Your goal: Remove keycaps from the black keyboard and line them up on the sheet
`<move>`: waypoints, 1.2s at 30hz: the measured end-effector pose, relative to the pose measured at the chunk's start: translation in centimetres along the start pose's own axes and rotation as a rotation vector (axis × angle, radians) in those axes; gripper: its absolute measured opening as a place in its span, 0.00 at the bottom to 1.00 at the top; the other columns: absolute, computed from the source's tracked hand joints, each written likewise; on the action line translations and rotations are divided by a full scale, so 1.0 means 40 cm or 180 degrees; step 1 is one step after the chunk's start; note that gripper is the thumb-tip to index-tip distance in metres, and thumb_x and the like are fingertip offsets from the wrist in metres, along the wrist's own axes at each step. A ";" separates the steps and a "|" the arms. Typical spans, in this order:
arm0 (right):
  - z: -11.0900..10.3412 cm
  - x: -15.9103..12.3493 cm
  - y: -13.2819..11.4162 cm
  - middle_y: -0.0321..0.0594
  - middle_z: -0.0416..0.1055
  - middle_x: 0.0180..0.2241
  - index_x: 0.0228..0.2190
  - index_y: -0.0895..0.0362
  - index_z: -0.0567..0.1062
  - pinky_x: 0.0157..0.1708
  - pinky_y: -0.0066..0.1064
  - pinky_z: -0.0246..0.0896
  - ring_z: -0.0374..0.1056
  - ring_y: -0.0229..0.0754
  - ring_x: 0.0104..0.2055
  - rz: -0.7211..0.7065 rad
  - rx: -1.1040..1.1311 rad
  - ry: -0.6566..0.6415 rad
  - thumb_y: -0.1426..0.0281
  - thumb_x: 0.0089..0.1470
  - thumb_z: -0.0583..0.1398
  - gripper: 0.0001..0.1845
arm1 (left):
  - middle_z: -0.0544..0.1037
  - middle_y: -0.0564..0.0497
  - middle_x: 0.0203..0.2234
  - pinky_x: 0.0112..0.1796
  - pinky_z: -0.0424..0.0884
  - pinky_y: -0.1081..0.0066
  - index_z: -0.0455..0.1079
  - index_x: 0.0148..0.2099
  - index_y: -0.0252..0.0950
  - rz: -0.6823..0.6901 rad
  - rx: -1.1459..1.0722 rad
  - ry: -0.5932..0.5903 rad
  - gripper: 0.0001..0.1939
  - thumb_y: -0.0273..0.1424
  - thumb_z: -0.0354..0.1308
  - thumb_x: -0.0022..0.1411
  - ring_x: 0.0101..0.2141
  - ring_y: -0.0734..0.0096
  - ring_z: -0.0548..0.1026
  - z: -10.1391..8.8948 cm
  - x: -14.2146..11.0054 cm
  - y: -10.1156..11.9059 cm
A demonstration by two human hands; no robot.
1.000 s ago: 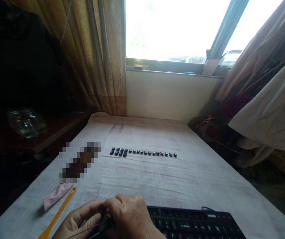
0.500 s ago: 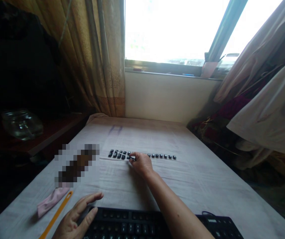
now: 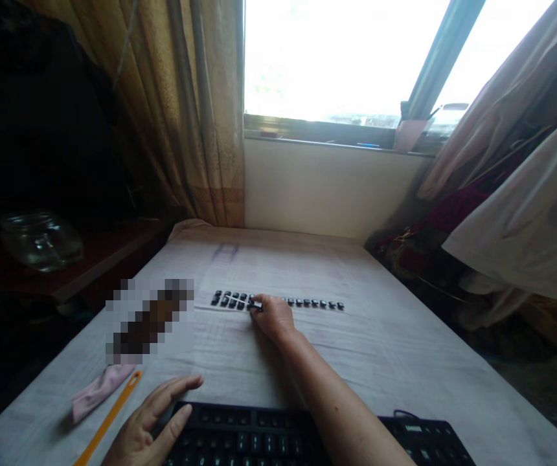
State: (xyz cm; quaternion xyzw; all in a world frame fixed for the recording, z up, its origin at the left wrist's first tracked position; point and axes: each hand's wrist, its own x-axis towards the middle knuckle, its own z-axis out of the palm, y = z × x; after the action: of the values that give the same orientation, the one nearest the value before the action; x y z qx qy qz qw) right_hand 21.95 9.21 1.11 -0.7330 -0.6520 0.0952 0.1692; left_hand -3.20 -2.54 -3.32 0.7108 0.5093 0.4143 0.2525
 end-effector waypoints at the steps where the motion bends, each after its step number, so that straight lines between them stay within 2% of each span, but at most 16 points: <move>1: -0.001 0.000 0.000 0.39 0.81 0.38 0.46 0.48 0.79 0.44 0.31 0.66 0.75 0.46 0.43 0.0001 0.0010 0.0002 0.66 0.54 0.62 0.17 | 0.81 0.51 0.44 0.49 0.75 0.62 0.76 0.48 0.48 0.0026 0.0026 -0.0077 0.14 0.40 0.55 0.62 0.47 0.61 0.78 -0.003 0.002 -0.001; 5: -0.004 0.001 0.002 0.40 0.81 0.38 0.46 0.49 0.79 0.43 0.32 0.66 0.76 0.47 0.43 -0.0008 0.0084 0.0027 0.67 0.53 0.62 0.17 | 0.81 0.51 0.45 0.50 0.74 0.63 0.76 0.49 0.48 0.0122 0.0072 -0.0321 0.15 0.38 0.56 0.62 0.47 0.61 0.78 -0.017 0.009 -0.003; 11: -0.045 -0.014 0.023 0.38 0.81 0.38 0.42 0.50 0.81 0.41 0.28 0.66 0.76 0.44 0.42 -0.0075 0.0293 0.0133 0.65 0.58 0.59 0.13 | 0.81 0.51 0.46 0.51 0.73 0.63 0.75 0.50 0.47 0.0172 0.0179 -0.0435 0.15 0.38 0.54 0.63 0.49 0.62 0.77 -0.020 0.009 -0.012; 16: -0.079 -0.026 0.050 0.38 0.81 0.38 0.40 0.51 0.81 0.39 0.27 0.67 0.76 0.42 0.40 -0.0137 0.0333 0.0155 0.65 0.60 0.56 0.14 | 0.81 0.51 0.45 0.50 0.74 0.62 0.75 0.50 0.48 0.0215 0.0212 -0.0421 0.14 0.38 0.55 0.63 0.48 0.62 0.78 -0.014 0.010 -0.007; 20: -0.062 -0.017 0.037 0.40 0.80 0.41 0.46 0.50 0.79 0.44 0.31 0.66 0.75 0.46 0.45 -0.0185 0.0161 0.0121 0.68 0.58 0.57 0.16 | 0.82 0.53 0.44 0.51 0.74 0.62 0.76 0.49 0.49 0.0244 0.0210 -0.0229 0.13 0.37 0.57 0.61 0.48 0.61 0.78 -0.011 0.011 -0.004; 24: -0.029 -0.006 0.010 0.41 0.79 0.43 0.52 0.49 0.75 0.46 0.34 0.66 0.75 0.48 0.46 -0.0282 -0.0026 -0.0011 0.69 0.56 0.58 0.21 | 0.82 0.54 0.45 0.50 0.74 0.63 0.75 0.50 0.50 0.0354 0.0362 -0.0383 0.14 0.36 0.57 0.62 0.48 0.62 0.78 -0.012 0.012 -0.019; 32: -0.015 -0.018 0.013 0.38 0.79 0.45 0.47 0.47 0.78 0.49 0.32 0.65 0.74 0.46 0.49 -0.0456 -0.0203 -0.0238 0.69 0.57 0.58 0.17 | 0.81 0.53 0.46 0.50 0.74 0.64 0.74 0.51 0.49 0.0513 0.0553 -0.0399 0.15 0.35 0.55 0.63 0.48 0.64 0.78 -0.015 0.008 -0.029; 36: -0.014 -0.010 0.014 0.44 0.78 0.46 0.56 0.50 0.71 0.47 0.36 0.66 0.74 0.49 0.48 -0.0329 -0.0267 -0.0197 0.68 0.58 0.56 0.24 | 0.82 0.54 0.45 0.50 0.74 0.63 0.74 0.51 0.50 0.0590 0.0639 -0.0383 0.15 0.35 0.56 0.63 0.48 0.64 0.78 -0.015 0.010 -0.028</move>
State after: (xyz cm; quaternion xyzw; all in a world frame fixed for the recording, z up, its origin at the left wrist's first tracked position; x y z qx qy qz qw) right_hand 22.61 8.71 1.41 -0.7015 -0.6972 0.0816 0.1229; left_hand -4.22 -1.84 -3.73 0.7999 0.4644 0.3395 0.1709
